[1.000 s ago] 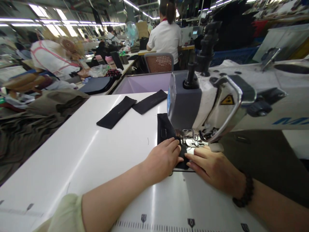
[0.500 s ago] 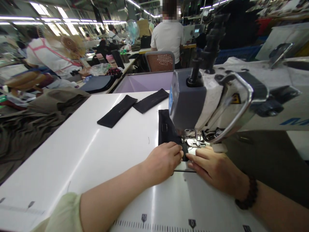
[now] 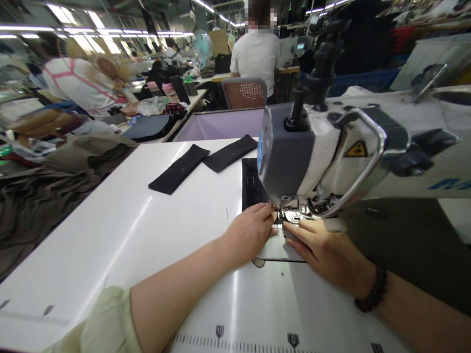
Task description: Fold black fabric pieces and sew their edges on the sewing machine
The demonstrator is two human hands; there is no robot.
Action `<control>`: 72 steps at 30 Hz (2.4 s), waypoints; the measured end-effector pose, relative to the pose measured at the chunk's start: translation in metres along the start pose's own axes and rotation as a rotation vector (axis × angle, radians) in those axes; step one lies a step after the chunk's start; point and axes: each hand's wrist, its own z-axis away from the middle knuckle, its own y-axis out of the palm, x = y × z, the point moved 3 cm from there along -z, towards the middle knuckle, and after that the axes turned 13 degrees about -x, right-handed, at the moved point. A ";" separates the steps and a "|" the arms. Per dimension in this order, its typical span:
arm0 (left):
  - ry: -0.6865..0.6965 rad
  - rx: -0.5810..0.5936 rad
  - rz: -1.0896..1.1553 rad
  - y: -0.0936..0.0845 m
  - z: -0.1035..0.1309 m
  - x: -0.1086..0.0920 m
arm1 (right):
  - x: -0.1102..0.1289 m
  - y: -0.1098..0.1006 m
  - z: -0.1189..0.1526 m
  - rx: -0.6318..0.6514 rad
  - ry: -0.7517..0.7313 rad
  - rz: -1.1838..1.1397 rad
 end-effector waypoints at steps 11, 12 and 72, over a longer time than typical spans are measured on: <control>0.019 -0.020 -0.025 0.003 0.000 0.003 | 0.002 -0.001 -0.001 -0.012 -0.002 0.008; 0.019 -0.018 -0.024 0.003 0.000 0.003 | 0.002 0.000 -0.001 -0.006 0.001 0.006; 0.120 0.189 -0.024 -0.012 0.007 -0.015 | 0.005 0.001 0.003 -0.052 -0.162 0.015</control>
